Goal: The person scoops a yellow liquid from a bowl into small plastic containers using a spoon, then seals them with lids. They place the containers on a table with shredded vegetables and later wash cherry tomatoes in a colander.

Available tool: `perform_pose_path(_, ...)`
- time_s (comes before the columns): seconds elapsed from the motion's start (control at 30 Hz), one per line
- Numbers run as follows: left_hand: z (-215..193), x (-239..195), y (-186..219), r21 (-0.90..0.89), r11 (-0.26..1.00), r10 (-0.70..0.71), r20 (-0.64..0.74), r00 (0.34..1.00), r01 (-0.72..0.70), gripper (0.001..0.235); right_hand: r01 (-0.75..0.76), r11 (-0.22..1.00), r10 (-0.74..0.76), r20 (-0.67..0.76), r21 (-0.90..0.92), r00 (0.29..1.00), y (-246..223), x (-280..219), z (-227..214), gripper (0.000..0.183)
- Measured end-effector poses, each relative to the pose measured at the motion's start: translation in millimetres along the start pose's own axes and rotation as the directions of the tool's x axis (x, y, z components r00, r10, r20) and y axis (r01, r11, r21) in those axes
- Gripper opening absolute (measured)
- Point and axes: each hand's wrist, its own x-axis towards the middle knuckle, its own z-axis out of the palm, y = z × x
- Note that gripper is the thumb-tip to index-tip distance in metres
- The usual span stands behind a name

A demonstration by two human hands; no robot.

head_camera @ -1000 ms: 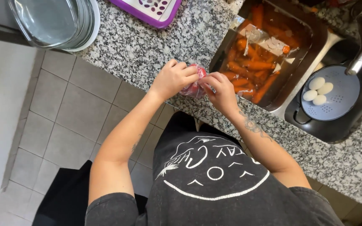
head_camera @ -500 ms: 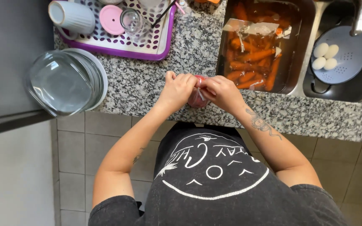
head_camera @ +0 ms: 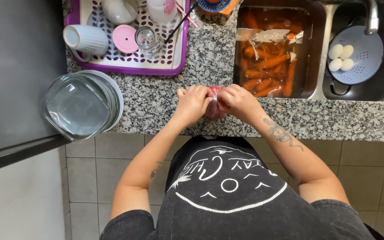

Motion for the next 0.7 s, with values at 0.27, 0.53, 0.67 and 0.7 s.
perform_pose_path(0.27,-2,6,4,0.213,0.953,0.244,-0.124,0.962,-0.214,0.02,0.15,0.988,-0.151,-0.035,-0.032,0.988,-5,8,-18,0.017)
perform_pose_path(0.53,-2,8,12,-0.22,0.97,-0.092,0.048,0.995,0.1,0.018,0.09,0.996,-0.087,-0.111,0.023,0.99,-10,8,-27,0.014)
perform_pose_path(0.67,-1,11,15,0.127,0.989,0.1,-0.141,0.985,-0.083,0.016,0.129,0.992,-0.13,-0.116,-0.02,0.985,-9,9,-30,0.013)
perform_pose_path(0.7,-5,11,16,0.077,0.994,0.082,-0.15,0.985,-0.071,0.018,0.107,0.994,-0.106,-0.137,0.004,0.985,-8,10,-31,0.012)
